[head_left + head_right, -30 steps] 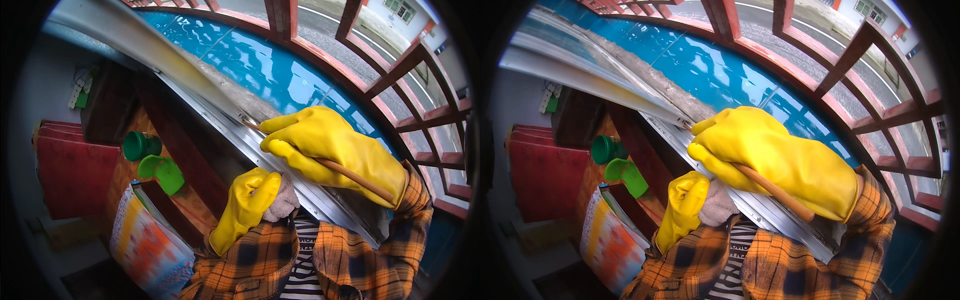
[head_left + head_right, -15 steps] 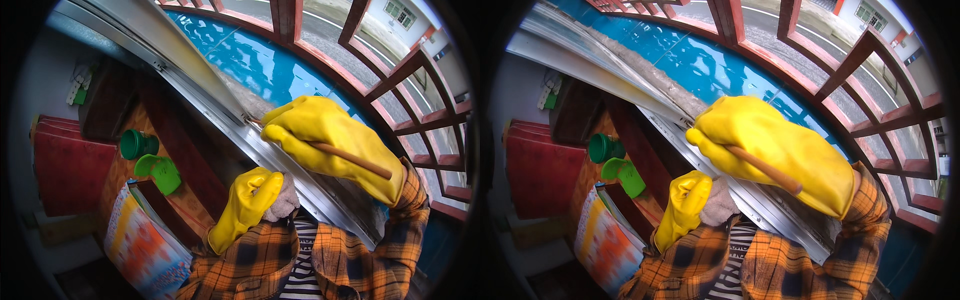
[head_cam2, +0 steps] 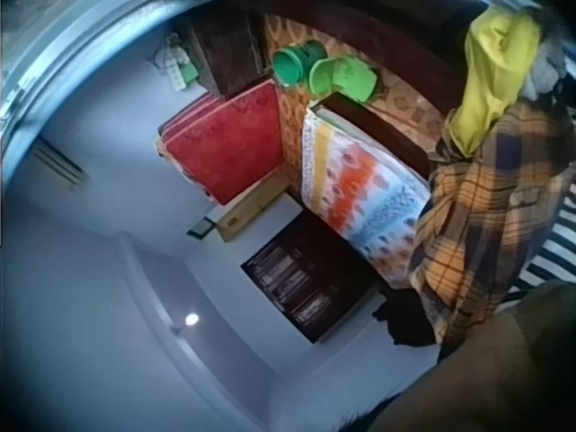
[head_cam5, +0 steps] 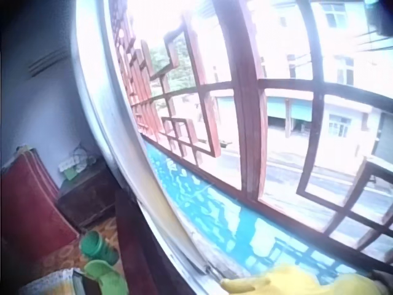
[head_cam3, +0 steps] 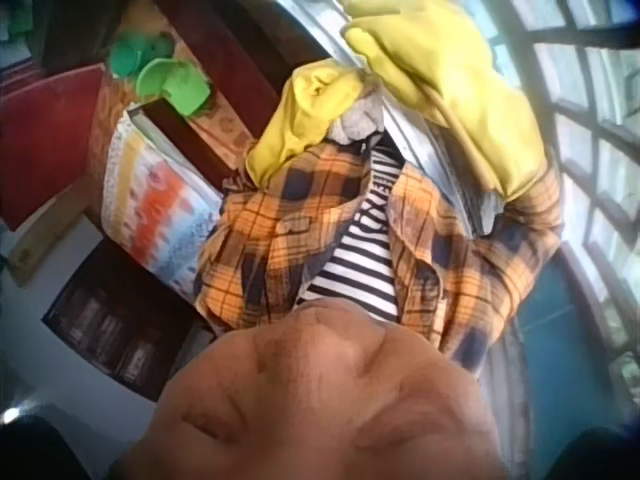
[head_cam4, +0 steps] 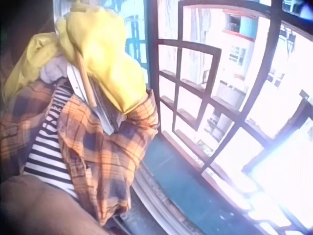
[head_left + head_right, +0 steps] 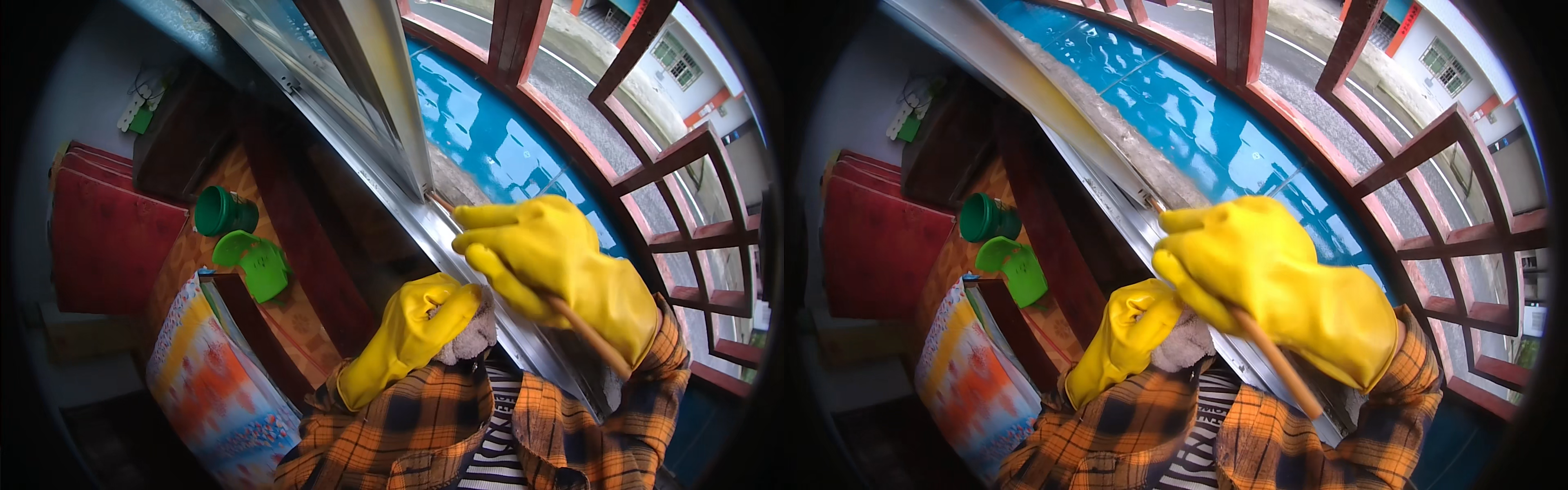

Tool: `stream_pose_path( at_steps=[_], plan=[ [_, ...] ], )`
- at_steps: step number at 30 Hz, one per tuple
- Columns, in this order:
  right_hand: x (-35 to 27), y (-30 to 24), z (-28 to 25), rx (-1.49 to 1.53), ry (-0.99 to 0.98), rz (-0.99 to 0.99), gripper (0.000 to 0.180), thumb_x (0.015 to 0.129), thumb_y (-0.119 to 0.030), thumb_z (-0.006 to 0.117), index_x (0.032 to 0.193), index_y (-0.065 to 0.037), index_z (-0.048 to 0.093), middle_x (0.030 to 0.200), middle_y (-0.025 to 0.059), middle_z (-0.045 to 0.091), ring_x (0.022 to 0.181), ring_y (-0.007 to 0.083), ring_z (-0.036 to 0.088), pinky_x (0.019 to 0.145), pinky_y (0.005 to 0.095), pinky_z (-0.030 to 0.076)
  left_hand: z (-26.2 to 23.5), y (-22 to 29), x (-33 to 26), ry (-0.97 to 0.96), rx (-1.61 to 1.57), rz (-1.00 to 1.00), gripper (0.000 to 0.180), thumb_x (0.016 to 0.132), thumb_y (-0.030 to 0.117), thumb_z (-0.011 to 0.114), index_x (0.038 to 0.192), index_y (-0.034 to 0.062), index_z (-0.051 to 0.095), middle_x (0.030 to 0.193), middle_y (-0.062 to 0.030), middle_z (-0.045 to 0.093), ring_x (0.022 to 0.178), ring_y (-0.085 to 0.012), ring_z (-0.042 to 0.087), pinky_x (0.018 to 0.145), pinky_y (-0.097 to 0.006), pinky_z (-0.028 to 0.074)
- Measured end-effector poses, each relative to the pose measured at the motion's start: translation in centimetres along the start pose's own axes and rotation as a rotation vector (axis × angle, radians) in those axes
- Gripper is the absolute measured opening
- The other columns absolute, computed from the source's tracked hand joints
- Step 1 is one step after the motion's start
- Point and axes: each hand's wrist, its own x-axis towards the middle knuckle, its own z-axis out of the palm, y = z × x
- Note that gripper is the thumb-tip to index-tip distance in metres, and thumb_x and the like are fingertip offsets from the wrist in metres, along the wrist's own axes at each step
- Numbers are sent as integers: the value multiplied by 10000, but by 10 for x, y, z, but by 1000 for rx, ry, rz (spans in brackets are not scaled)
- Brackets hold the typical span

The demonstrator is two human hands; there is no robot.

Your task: The person uses a cloth and a thin stick to clean the window frame and sill. They repeatedly wipe the frame, scrape along the edges with the stick, and wipe the sill area.

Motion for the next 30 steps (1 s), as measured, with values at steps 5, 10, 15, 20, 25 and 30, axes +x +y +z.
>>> stream_pose_path(
  at_steps=[5, 10, 15, 20, 25, 30],
  plan=[
    [-3, 3, 24, 34, 89, -10, 169, 1011, -212, 622, 912, -94, 692, 945, 135, 669, 781, 424, 674, 686, 526, 553, -1, -5, 2, -37, 10, 38, 237, 1070, 164, 698, 916, -7, 757, 833, -109, 720, 721, -213, 690, 649, -342, 498],
    [-2, 2, 27, -27, 93, -21, 215, 1000, -220, 639, 846, -74, 668, 935, 126, 673, 762, 401, 679, 663, 500, 552, 0, 3, 3, -18, 18, 21, 221, 1069, 153, 697, 933, -11, 757, 865, -98, 719, 739, -184, 681, 657, -330, 500],
    [-13, -16, 1, -41, -1, 28, 227, 1021, -220, 630, 1076, -85, 805, 1236, 203, 796, 852, 395, 770, 743, 465, 623, -1, 0, -2, 6, -32, -31, 226, 1075, 153, 692, 936, -12, 757, 862, -65, 710, 758, -142, 663, 670, -312, 497],
    [-11, 13, 30, 72, 250, -76, 168, 1022, -198, 655, 951, -69, 736, 1118, 219, 782, 814, 441, 728, 682, 488, 597, -1, -5, -3, -4, -74, -44, 274, 1082, 155, 687, 872, -19, 714, 810, -65, 677, 727, -143, 640, 655, -323, 478],
    [-8, 21, 31, 46, 211, -70, 162, 1012, -180, 679, 933, -55, 747, 1105, 244, 790, 833, 445, 745, 702, 488, 616, -4, -2, 0, -26, 26, 23, 294, 1082, 160, 686, 849, -17, 703, 796, -67, 674, 719, -151, 639, 653, -333, 475],
    [-11, 1, 12, 70, 246, -79, 198, 1005, -173, 694, 855, -48, 728, 1045, 245, 794, 829, 435, 754, 703, 486, 621, -4, -3, -6, 13, -46, -55, 297, 1083, 162, 685, 844, -13, 701, 799, -67, 678, 725, -149, 646, 655, -328, 474]
  ],
)
